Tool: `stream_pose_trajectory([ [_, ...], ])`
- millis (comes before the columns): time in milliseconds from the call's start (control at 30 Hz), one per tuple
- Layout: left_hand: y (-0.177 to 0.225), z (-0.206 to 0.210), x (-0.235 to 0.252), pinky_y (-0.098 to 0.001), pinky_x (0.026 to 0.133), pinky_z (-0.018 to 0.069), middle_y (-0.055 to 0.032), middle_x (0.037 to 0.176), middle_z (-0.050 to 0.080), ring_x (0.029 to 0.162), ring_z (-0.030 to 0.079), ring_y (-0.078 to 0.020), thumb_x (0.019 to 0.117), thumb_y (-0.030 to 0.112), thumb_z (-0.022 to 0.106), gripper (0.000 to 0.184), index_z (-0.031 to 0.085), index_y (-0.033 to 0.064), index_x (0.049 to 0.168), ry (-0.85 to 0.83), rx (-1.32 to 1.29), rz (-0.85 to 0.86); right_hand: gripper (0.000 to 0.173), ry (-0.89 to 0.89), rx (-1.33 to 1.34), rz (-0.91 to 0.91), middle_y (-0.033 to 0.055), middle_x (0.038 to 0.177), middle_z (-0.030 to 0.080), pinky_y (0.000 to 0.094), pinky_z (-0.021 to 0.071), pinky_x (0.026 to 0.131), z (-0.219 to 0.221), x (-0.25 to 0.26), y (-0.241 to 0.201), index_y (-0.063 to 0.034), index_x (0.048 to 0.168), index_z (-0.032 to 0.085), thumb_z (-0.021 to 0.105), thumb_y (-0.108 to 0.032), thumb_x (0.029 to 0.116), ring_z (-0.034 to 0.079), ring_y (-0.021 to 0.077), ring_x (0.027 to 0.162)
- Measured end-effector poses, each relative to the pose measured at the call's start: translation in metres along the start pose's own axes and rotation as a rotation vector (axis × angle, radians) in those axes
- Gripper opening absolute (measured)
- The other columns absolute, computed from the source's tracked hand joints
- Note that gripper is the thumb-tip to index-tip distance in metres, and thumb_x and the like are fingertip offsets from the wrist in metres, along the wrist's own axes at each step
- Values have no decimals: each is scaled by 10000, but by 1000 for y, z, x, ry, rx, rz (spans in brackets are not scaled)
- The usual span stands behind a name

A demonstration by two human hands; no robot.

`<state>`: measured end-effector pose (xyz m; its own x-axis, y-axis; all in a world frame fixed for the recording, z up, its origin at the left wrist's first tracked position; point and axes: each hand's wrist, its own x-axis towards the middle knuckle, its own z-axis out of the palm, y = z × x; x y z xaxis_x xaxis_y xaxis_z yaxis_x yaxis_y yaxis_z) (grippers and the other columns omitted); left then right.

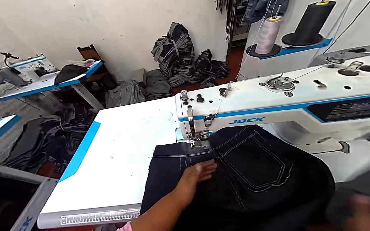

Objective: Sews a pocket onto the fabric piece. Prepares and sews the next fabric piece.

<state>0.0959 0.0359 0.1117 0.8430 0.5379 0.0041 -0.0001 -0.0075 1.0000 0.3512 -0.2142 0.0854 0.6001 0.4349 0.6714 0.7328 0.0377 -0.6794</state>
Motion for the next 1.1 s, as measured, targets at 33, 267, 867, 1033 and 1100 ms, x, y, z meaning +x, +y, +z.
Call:
stream_pose_trajectory([
  [33, 10, -4, -2, -422, 1009, 555, -187, 1421, 603, 1242, 651, -253, 914, 828, 308, 1102, 430, -129, 1447, 3, -136, -61, 186, -229, 49, -94, -35, 1013, 668, 164, 504, 891, 27, 3, -24, -51, 1081, 634, 512, -190, 1078, 609, -59, 979],
  [267, 11, -52, -11, -279, 959, 547, -134, 1443, 560, 1182, 634, -130, 919, -53, 646, 522, 539, 19, 1425, 436, 11, -321, 325, -902, 23, -738, 60, 922, 714, 482, 554, 733, 163, -17, -87, -171, 1121, 743, 743, -64, 814, 692, 291, 869],
  [867, -20, -102, -9, -386, 923, 529, -112, 1050, 727, 973, 681, -209, 890, 227, 788, 460, 663, 57, 1299, 312, 657, -287, 503, -773, -137, -343, 77, 1284, 721, 516, 536, 1017, 189, -19, -52, -95, 1153, 778, 540, 163, 792, 620, 352, 1292],
  [1033, -22, -102, -8, -361, 854, 546, -82, 960, 727, 880, 682, -173, 865, 221, 822, 426, 687, 54, 1233, 419, 656, -289, 565, -816, -199, -409, 99, 1341, 691, 463, 519, 1053, 185, -24, -53, -49, 1203, 747, 563, 156, 709, 613, 338, 1307],
  [1100, -16, -102, -4, -386, 872, 545, -99, 996, 728, 907, 686, -196, 875, 230, 821, 435, 680, 60, 1249, 408, 683, -348, 581, -831, -211, -425, 109, 1350, 684, 464, 515, 1059, 184, -25, -55, -33, 1210, 739, 583, 161, 686, 612, 345, 1308],
])
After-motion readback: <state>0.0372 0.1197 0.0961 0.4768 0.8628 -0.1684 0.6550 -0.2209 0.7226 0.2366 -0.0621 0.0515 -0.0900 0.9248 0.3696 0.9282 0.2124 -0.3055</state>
